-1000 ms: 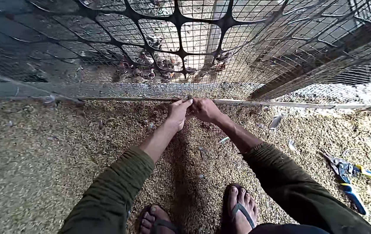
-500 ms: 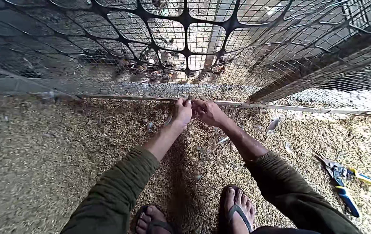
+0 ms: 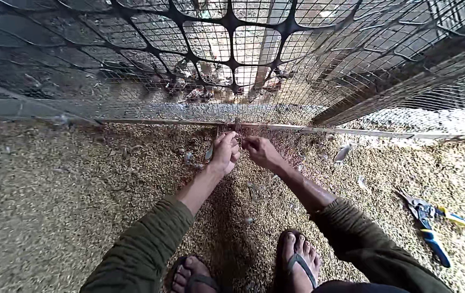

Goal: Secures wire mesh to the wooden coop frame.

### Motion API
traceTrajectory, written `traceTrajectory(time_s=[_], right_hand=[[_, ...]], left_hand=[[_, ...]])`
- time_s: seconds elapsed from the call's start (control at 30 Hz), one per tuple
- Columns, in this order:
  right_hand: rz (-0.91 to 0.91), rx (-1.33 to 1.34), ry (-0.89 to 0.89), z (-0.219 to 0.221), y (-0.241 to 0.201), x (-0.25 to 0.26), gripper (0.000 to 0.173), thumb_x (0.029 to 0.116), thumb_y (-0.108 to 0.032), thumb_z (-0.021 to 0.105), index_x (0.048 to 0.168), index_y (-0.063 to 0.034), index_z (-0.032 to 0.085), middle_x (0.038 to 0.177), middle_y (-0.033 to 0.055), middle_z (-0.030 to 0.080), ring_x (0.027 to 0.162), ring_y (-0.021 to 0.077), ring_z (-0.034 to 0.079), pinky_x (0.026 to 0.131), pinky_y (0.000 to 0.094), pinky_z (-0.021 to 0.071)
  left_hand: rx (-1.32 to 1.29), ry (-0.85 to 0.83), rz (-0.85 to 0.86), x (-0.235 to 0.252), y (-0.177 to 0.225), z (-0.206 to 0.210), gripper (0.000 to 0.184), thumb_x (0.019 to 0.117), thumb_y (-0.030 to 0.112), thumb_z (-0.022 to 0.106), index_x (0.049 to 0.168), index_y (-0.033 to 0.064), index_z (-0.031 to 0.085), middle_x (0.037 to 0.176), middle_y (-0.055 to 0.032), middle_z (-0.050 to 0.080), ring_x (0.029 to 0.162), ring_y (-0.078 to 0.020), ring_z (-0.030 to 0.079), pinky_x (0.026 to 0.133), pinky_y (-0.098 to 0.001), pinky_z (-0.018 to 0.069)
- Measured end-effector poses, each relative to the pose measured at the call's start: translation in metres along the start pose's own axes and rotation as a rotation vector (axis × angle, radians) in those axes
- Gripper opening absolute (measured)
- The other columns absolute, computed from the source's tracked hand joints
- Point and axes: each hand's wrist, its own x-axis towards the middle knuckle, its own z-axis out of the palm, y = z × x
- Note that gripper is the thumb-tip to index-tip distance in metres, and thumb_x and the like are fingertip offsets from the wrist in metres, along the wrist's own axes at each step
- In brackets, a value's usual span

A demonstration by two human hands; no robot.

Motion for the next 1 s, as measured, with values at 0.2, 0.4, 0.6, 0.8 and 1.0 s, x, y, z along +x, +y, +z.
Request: traceTrajectory(time_s=[0.2, 0.4, 0.6, 0.8, 1.0], right_hand=[[0.009, -0.091, -0.039, 0.008, 0.005, 0.000, 0.021, 0.1031, -0.009, 0.050, 0.106, 0.0025, 0.068, 0.102, 0.0193, 0.067, 0.098, 0.0324, 0.066, 0.089, 0.0515, 0.0521], [-0.071, -0.207, -0.096, 0.009, -0.001, 0.002, 0.024, 0.1040, -0.012, 0.050, 0.113, -0.0008, 0.069, 0.112, 0.0187, 0.067, 0.105, 0.0336, 0.067, 0.093, 0.0536, 0.0523], [-0.116, -0.297, -0.111, 0.005, -0.001, 0.004, 0.026, 0.1052, -0.015, 0.051, 0.120, -0.0039, 0.070, 0.118, 0.0202, 0.062, 0.101, 0.0346, 0.066, 0.088, 0.0528, 0.0550], [-0.050, -0.336, -0.134, 0.000, 0.005, 0.010, 0.021, 0.1036, -0.013, 0.051, 0.108, -0.0024, 0.069, 0.114, 0.0185, 0.064, 0.101, 0.0352, 0.066, 0.086, 0.0552, 0.0544], [-0.090, -0.365, -0.128, 0.005, 0.000, 0.011, 0.021, 0.1029, -0.012, 0.051, 0.105, -0.0010, 0.069, 0.112, 0.0179, 0.065, 0.100, 0.0347, 0.067, 0.086, 0.0542, 0.0542]], left_hand=[[0.027, -0.051, -0.100, 0.001, -0.003, 0.005, 0.014, 0.1100, 0.024, 0.043, 0.105, 0.0192, 0.055, 0.055, 0.0103, 0.029, 0.039, -0.0007, 0.026, 0.037, -0.0153, 0.0250], [0.057, -0.111, -0.129, 0.005, -0.001, -0.003, 0.020, 0.1096, 0.025, 0.043, 0.096, 0.0181, 0.056, 0.053, 0.0106, 0.028, 0.038, 0.0001, 0.025, 0.036, -0.0145, 0.0229], [0.061, -0.097, -0.147, 0.009, -0.001, -0.007, 0.028, 0.1085, 0.025, 0.046, 0.080, 0.0205, 0.046, 0.052, 0.0102, 0.028, 0.037, -0.0005, 0.024, 0.036, -0.0145, 0.0225], [-0.075, -0.091, -0.160, 0.005, -0.003, -0.010, 0.030, 0.1118, 0.031, 0.031, 0.102, 0.0183, 0.056, 0.052, 0.0109, 0.027, 0.036, 0.0003, 0.024, 0.035, -0.0143, 0.0235], [0.054, -0.050, -0.079, 0.005, -0.010, -0.008, 0.016, 0.1106, 0.031, 0.044, 0.108, 0.0210, 0.056, 0.054, 0.0095, 0.027, 0.037, -0.0013, 0.025, 0.036, -0.0155, 0.0244]])
